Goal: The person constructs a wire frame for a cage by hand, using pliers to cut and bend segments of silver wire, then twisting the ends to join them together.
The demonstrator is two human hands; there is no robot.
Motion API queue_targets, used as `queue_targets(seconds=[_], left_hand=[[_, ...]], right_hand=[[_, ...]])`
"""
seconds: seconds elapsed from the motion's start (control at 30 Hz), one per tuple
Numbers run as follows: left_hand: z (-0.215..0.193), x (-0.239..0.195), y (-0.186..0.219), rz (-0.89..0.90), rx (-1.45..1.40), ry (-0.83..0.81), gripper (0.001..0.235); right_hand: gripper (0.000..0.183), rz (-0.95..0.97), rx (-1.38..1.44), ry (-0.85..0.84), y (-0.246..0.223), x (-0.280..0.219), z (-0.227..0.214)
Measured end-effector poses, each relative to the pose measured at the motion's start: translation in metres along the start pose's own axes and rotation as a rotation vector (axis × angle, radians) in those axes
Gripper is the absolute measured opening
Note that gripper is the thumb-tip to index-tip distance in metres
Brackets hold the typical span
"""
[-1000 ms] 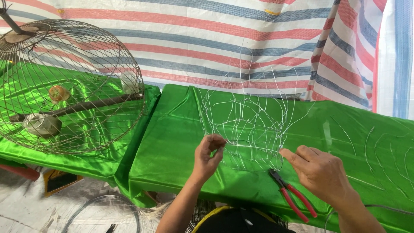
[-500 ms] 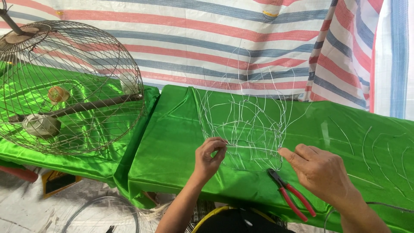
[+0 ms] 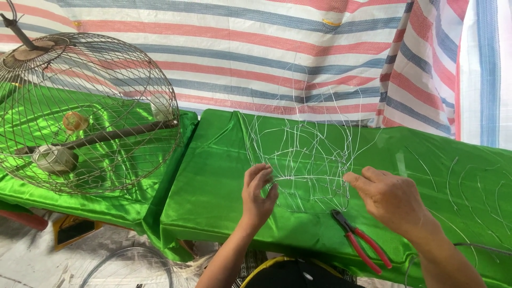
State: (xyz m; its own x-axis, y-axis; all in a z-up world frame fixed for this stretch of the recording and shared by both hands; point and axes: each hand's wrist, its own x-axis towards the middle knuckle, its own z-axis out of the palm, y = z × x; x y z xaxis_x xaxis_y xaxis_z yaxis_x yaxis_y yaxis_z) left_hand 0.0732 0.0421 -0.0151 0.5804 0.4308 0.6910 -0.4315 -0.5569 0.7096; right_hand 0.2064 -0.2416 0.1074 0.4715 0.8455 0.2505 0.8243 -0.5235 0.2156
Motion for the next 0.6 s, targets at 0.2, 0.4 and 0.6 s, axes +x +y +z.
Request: queue_targets(seconds=[0.2, 0.4, 0.6], left_hand=[[-0.002, -0.004, -0.005, 0.167, 0.407, 0.067, 0.038], [-0.002, -0.004, -0.002, 0.229, 0.376, 0.097, 0.017], [-0.002, -0.003, -0.007, 0.227, 0.422, 0.07, 0.024]], right_hand=[[0.044, -0.023, 0.009, 0.061, 0.002, -0.004, 0.001], [0.045, -0.072, -0.009, 0.088, 0.0, -0.001, 0.002], [0.043, -0.097, -0.01, 0.085, -0.002, -0.001, 0.001]])
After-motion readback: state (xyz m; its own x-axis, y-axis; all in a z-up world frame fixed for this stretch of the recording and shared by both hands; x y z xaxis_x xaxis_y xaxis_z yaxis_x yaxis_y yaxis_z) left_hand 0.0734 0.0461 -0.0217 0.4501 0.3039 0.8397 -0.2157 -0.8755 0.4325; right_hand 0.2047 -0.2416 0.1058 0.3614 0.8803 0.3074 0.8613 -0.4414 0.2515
